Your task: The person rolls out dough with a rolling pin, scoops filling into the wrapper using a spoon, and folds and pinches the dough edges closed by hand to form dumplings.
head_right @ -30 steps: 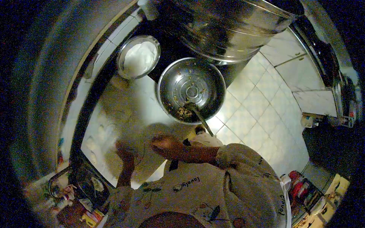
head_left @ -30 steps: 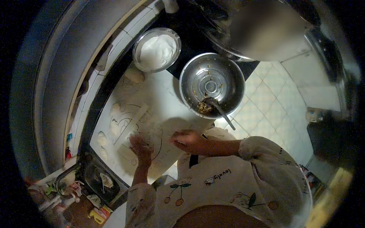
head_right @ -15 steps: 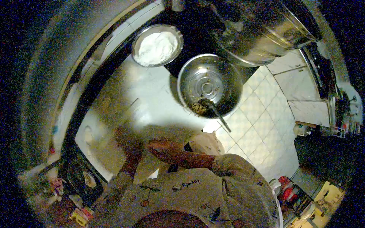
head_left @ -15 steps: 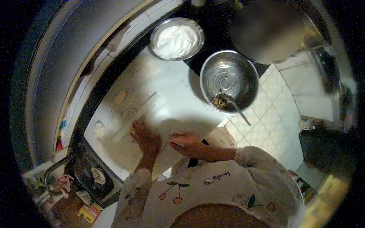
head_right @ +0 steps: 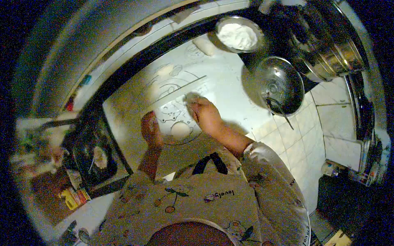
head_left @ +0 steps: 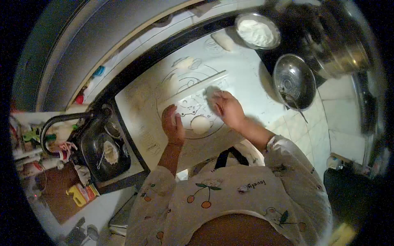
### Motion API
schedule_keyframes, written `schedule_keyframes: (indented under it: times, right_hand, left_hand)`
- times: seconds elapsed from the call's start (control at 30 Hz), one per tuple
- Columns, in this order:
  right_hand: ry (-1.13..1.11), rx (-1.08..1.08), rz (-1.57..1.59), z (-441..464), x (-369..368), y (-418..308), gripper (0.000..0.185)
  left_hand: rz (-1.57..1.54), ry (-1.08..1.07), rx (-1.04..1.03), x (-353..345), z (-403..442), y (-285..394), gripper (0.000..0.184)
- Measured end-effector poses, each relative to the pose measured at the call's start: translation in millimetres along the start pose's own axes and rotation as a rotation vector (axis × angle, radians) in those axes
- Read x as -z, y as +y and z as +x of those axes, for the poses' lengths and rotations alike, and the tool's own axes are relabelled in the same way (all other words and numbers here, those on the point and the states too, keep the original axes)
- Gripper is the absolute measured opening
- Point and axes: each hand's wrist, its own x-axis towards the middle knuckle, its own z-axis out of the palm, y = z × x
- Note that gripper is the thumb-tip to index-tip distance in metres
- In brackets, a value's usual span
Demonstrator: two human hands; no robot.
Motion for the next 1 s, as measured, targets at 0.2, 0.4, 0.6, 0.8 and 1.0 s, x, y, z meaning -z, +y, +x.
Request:
schedule_keyframes:
  times: [0.2,0.4,0.6,0.8,1.0]
  right_hand:
    - [0.004,0.145,-0.447,55.4,-43.3,12.4,0.029]
    - [-0.277,-0.042,-0.147,41.5,-29.2,0.1,0.017]
    - [-0.429,0.021,-0.055,-41.9,-16.9,-30.2,0.036]
    - [-0.328,0.108,-0.28,-6.7,-23.7,-6.7,0.071]
    - [-0.177,0.162,-0.241,5.9,-25.0,0.7,0.076]
  left_hand:
    - [0.573,-0.131,-0.22,21.7,25.9,-9.4,0.04]
    - [0.798,-0.514,0.004,32.0,37.1,-8.1,0.045]
    - [0.654,-0.488,-0.108,23.7,-44.3,29.8,0.061]
    - [0.732,-0.391,-0.114,-7.7,-16.6,30.1,0.075]
    - [0.736,-0.371,-0.131,-12.7,-10.4,17.7,0.079]
